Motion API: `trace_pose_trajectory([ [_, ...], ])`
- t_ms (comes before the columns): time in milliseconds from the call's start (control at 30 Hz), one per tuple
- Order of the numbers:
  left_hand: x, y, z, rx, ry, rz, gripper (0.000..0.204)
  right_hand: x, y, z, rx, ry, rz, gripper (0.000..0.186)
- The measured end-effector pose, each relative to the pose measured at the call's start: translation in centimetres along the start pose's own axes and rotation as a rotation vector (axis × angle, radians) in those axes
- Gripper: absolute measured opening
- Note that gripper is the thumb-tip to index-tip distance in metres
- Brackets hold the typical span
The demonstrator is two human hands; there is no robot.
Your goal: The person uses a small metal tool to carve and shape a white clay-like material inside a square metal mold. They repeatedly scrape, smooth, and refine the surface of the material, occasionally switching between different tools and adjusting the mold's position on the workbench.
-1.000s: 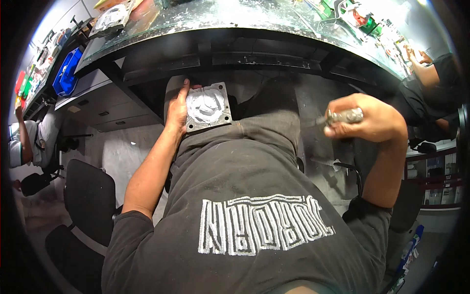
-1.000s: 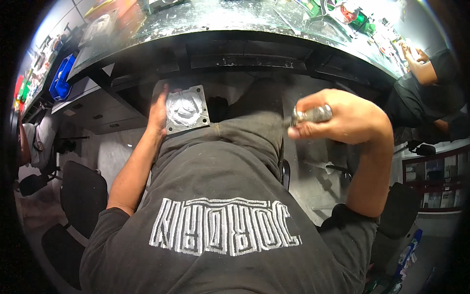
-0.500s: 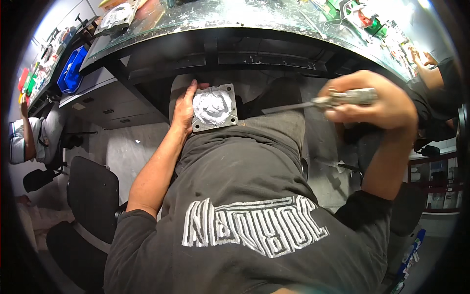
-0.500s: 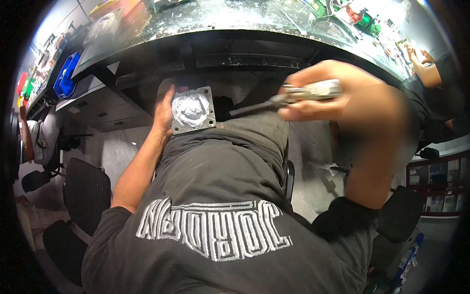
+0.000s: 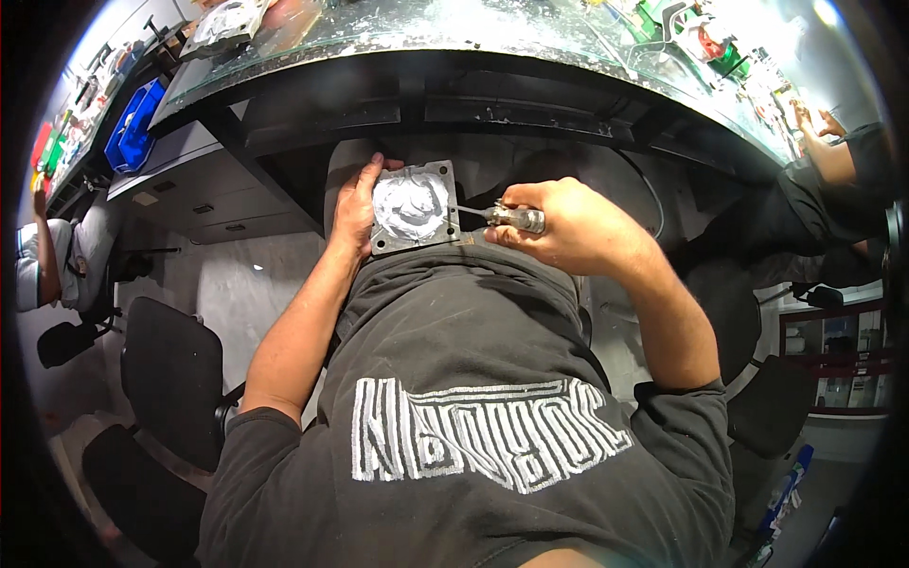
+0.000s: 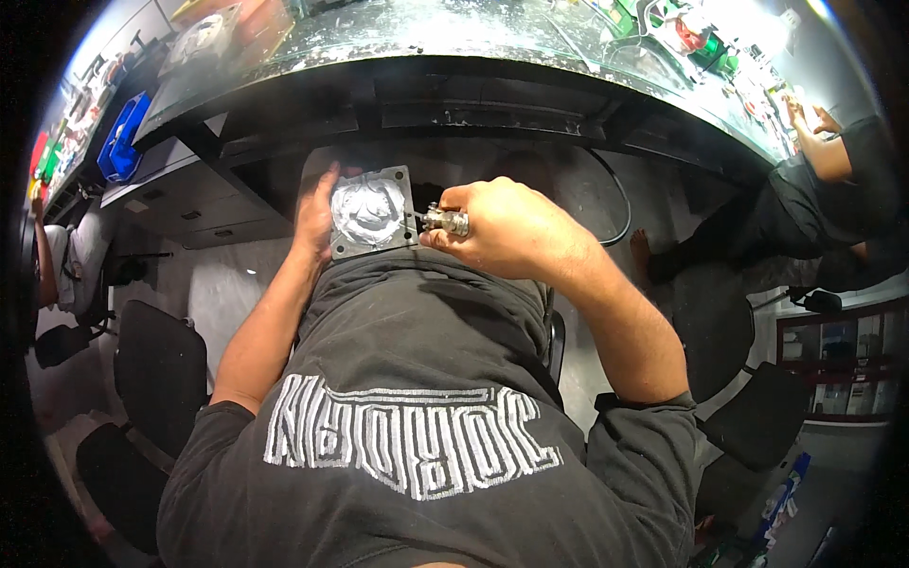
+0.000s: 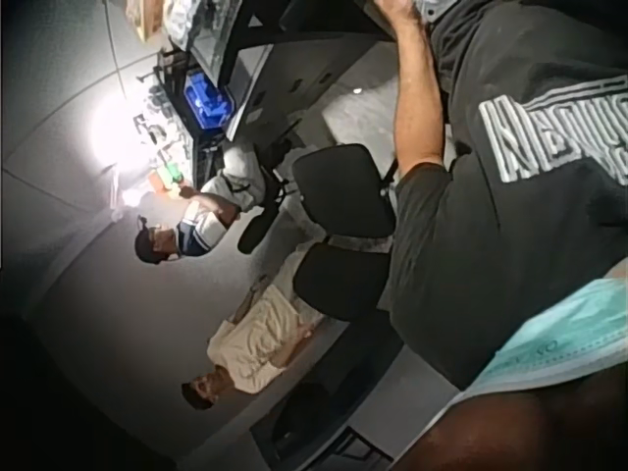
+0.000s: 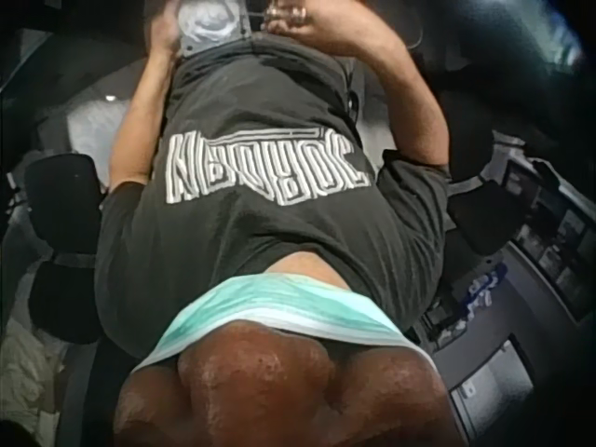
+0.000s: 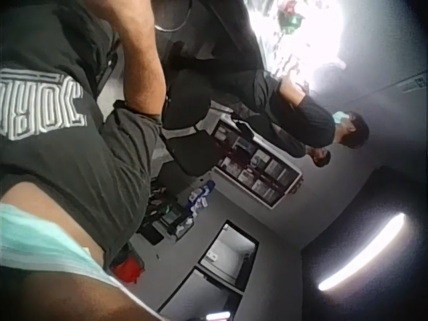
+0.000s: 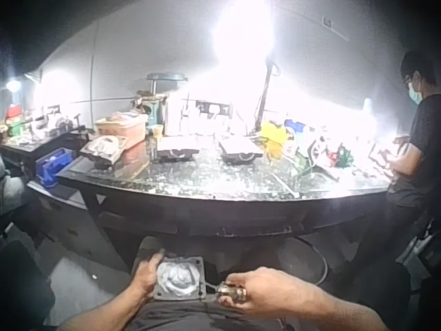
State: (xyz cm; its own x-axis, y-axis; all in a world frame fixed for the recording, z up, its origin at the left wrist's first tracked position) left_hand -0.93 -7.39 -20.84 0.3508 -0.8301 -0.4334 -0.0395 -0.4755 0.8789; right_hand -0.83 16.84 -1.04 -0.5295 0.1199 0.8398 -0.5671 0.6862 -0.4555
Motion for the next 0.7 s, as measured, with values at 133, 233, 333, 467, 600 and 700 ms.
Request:
trace_pose_trajectory([
  [133, -0.8, 0.8, -0.7, 0.009, 0.039, 0.043, 0.053, -0.8, 0.2, -0.2, 0.006, 0.000, -0.022, 0.052],
  [233, -0.6, 0.9, -0.4, -0.015, 0.038, 0.069, 0.054, -0.8, 0.2, -0.2, -0.001, -0.015, -0.045, 0.052],
  [333, -0.4, 0.7, -0.4, 0.009, 0.043, 0.056, 0.053, -0.6, 0.0, -0.3, -0.011, -0.011, -0.026, 0.053],
  [467, -0.8, 0.9, -0.6, 0.013, 0.049, 0.054, 0.055, -0.8, -0.2, -0.2, 0.007, -0.022, -0.008, 0.053],
  [600, -0.5, 0.7, -0.3, 0.004, 0.044, 0.078, 0.060, -0.4, -0.6, -0.2, 0.062, 0.032, 0.002, 0.053],
  [700, -0.5, 0.6, -0.2, 0.006, 0.034, 0.082, 0.065, -0.8, -0.9, 0.0, 0.062, -0.015, -0.001, 0.051],
])
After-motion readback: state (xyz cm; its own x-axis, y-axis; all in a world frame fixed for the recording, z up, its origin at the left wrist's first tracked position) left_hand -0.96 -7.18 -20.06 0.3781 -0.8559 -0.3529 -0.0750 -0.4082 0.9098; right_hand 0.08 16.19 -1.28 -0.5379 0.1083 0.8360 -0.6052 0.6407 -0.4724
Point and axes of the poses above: each hand's wrist, its own z-axis towards the middle knuckle, its own x-axis out of the back of the hand, y = z × x, the point moved 10 cm from there along z, towards the middle knuckle, and after that the axes turned 2 degrees about x, right-handed, at the moved point
